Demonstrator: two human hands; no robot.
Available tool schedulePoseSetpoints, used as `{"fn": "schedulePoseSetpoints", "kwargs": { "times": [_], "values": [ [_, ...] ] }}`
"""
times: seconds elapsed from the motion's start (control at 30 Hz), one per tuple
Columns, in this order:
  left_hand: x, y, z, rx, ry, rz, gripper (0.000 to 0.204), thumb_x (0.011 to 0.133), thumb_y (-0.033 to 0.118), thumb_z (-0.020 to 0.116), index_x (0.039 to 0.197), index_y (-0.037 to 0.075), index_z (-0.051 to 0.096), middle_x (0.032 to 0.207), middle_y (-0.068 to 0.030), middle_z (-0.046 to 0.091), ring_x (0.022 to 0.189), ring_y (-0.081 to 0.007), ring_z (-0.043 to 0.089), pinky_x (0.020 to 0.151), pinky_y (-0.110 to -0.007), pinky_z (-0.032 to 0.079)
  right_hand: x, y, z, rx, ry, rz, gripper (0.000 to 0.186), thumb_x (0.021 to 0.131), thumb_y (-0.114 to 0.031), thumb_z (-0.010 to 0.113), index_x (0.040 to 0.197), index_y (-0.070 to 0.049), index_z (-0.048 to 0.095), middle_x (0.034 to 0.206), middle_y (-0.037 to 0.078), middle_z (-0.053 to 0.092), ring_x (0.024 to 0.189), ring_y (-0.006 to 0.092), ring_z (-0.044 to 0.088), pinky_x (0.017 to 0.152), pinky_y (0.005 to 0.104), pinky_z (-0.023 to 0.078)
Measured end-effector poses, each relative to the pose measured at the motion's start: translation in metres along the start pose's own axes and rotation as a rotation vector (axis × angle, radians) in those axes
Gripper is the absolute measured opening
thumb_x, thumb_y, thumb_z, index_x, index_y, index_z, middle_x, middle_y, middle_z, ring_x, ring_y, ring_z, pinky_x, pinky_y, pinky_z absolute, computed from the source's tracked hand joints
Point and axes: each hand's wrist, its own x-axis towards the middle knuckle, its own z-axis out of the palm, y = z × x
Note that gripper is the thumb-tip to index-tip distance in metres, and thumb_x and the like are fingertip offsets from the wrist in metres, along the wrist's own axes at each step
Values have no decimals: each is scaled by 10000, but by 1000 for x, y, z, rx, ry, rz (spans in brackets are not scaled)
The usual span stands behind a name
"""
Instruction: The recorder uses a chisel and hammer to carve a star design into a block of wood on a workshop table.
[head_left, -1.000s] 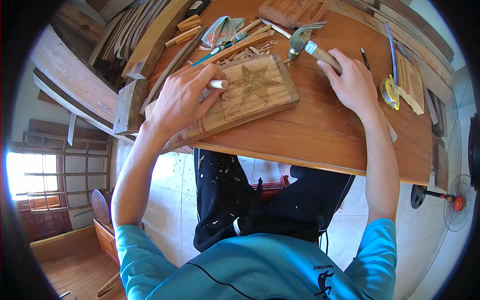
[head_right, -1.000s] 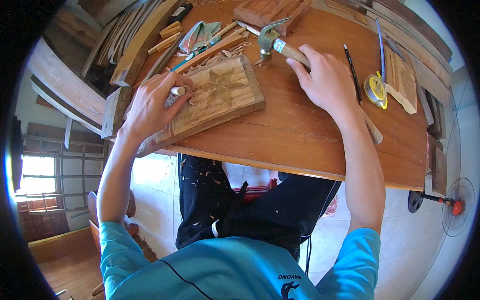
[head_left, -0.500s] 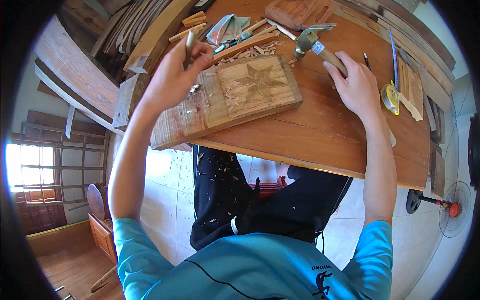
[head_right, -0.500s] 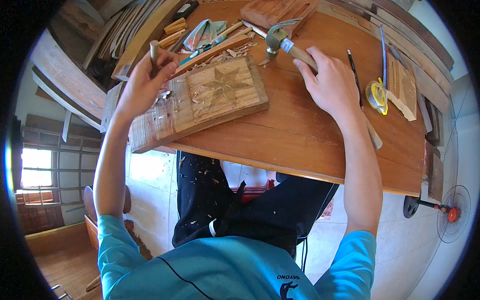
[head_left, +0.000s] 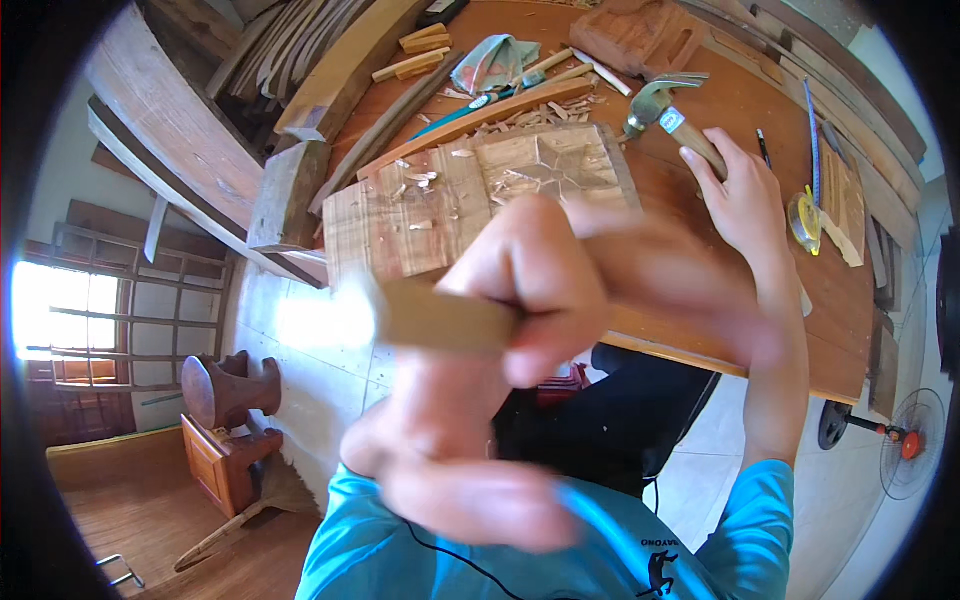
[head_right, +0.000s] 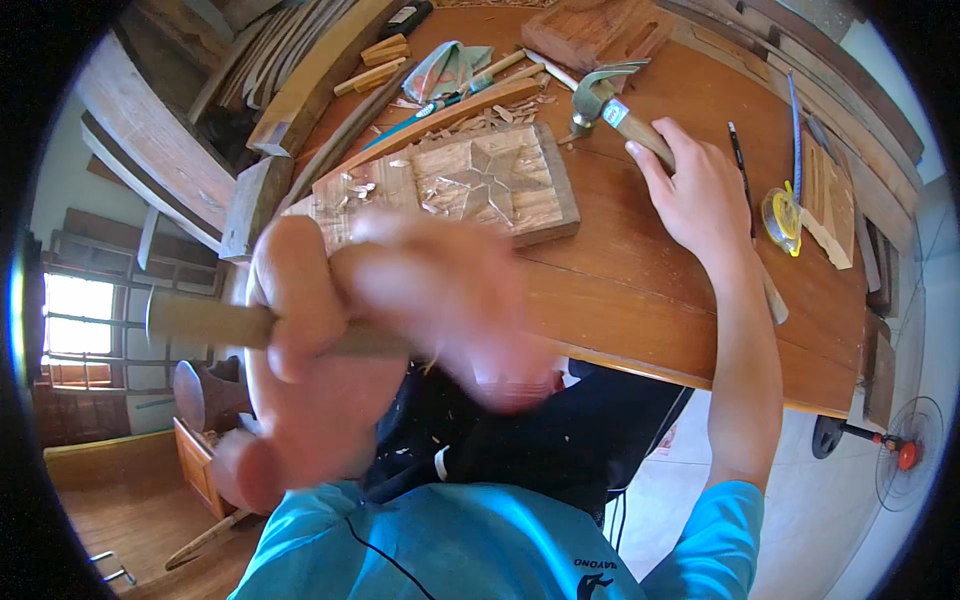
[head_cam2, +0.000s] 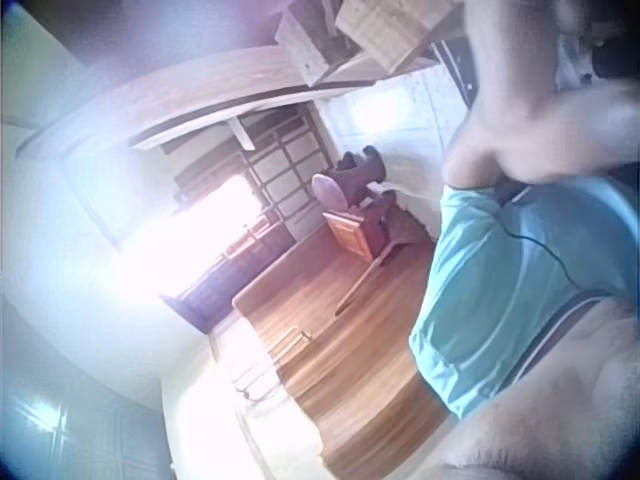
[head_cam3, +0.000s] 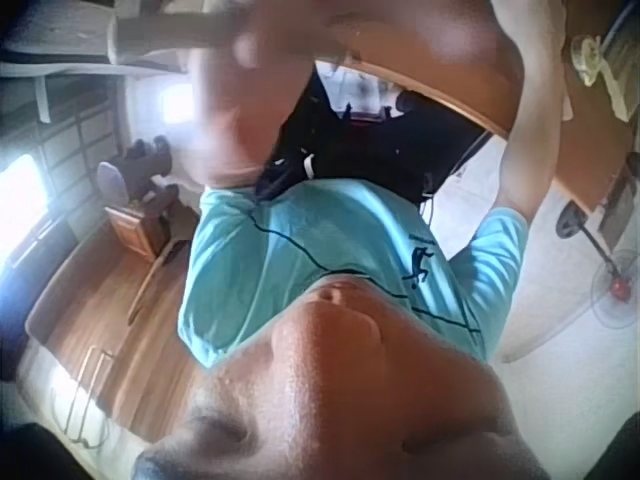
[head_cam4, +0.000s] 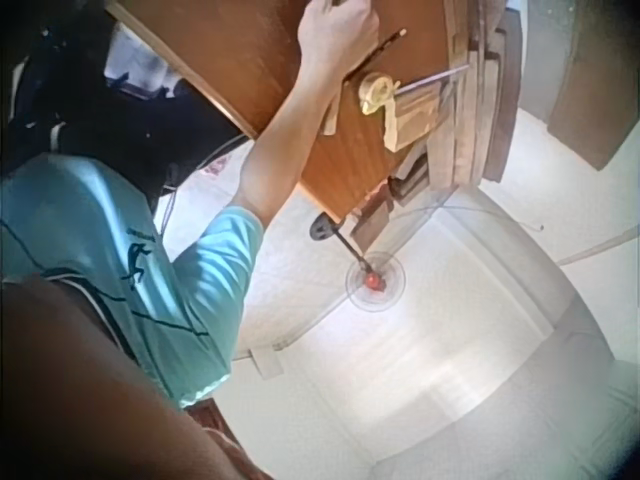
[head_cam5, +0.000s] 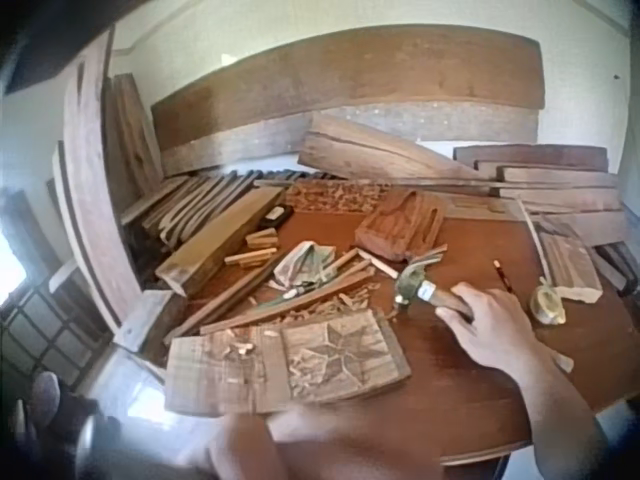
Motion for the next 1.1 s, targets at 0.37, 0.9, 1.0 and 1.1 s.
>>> {"fn": "schedulePoseSetpoints", "kwargs": {
  "times": [0.37,0.9,1.0,1.1],
  "values": [
    [-40,22,-3,-1257,-354,125,379,1087,438,414,836,160,475,601,-46,482,526,-155,493,803,-580,574,-3,-1,4,8,54,-87,340,996,-409,625,1080,-83,675,748,186,673,749,410,663,674,491,483],
    [-35,7,-20,-1184,-325,246,356,1089,390,428,823,158,473,582,-44,439,519,-149,474,661,-547,558,-2,1,10,5,-42,18,398,1013,-450,604,1153,-81,658,790,161,680,705,339,661,722,439,505],
    [-32,5,-21,-1179,-335,277,352,1089,381,430,820,158,473,578,-43,430,517,-148,470,633,-540,555,-1,0,7,4,-52,6,388,1016,-444,602,1138,-79,653,783,160,671,697,341,649,716,439,499],
    [-29,1,-23,-1170,-345,302,348,1089,371,433,818,157,473,574,-43,421,516,-147,466,605,-533,551,0,1,10,23,-65,24,382,1018,-442,599,1127,-80,653,780,160,664,694,341,642,718,438,499]
  ]
}}
